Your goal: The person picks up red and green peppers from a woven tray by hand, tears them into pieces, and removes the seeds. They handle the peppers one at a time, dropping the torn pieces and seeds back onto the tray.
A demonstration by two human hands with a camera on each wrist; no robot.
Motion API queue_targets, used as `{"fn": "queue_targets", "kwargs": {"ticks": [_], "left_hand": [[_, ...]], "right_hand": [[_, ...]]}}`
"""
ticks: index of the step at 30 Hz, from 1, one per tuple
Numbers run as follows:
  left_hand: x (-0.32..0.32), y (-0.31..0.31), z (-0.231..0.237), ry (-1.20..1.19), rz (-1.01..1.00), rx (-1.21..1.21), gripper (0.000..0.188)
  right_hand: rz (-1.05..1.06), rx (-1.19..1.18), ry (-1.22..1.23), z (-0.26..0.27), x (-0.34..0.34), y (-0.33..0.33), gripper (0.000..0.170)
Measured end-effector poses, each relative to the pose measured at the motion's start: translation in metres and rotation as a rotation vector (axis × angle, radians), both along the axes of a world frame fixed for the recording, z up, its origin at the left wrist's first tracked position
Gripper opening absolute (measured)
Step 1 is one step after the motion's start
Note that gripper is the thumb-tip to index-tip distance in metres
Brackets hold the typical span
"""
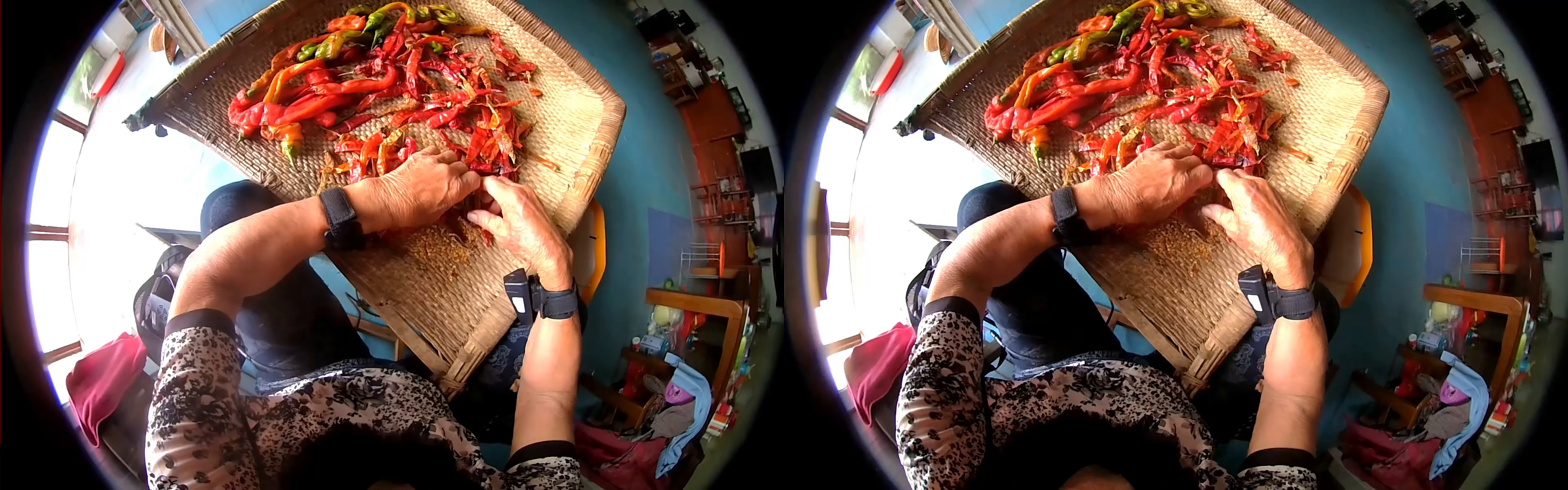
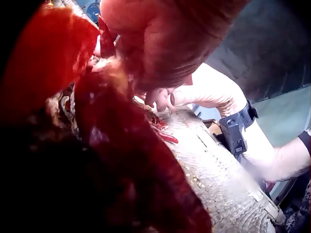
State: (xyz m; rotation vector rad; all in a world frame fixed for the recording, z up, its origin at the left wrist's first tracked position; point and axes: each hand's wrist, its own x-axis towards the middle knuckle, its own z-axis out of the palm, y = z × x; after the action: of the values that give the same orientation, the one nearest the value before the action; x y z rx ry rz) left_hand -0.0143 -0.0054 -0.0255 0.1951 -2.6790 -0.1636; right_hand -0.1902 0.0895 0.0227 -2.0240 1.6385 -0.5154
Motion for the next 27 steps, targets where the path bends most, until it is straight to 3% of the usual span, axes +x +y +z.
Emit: {"fn": "queue_targets", "kwargs": {"ticks": [2, 5, 12, 14, 18, 24, 27], "left_hand": [[-0.001, 0.002, 0.007, 0.052, 0.062, 0.333, 0.017], [0.0, 0.005, 0.018, 0.143, 0.015, 0.358, 0.013], [-0.005, 0.009, 0.027, 0.194, -0.008, 0.594, 0.013], [-0.005, 0.009, 0.03, 0.227, 0.027, 0.743, 0.012], [-0.004, 0.007, 0.03, 0.28, -0.014, 0.707, 0.012], [-0.004, 0.004, 0.027, 0.348, -0.08, 0.796, 0.01], [-0.005, 0.001, 0.028, 0.382, -0.169, 0.661, 0.011]], "right_hand": [[-0.013, -0.053, -0.031, 0.004, 0.003, 0.0, 0.017], [-0.168, 0.011, -0.074, 0.01, 0.002, 0.003, 0.012], [-0.163, -0.075, -0.272, -0.002, -0.007, 0.01, 0.015], [-0.147, 0.072, -0.273, -0.01, -0.009, 0.011, 0.02], [-0.148, -0.098, -0.185, -0.012, 0.003, 0.009, 0.022], [-0.184, -0.095, -0.364, -0.005, 0.008, 0.005, 0.015], [-0.172, -0.149, -0.38, -0.007, 0.011, 0.005, 0.017]]}}
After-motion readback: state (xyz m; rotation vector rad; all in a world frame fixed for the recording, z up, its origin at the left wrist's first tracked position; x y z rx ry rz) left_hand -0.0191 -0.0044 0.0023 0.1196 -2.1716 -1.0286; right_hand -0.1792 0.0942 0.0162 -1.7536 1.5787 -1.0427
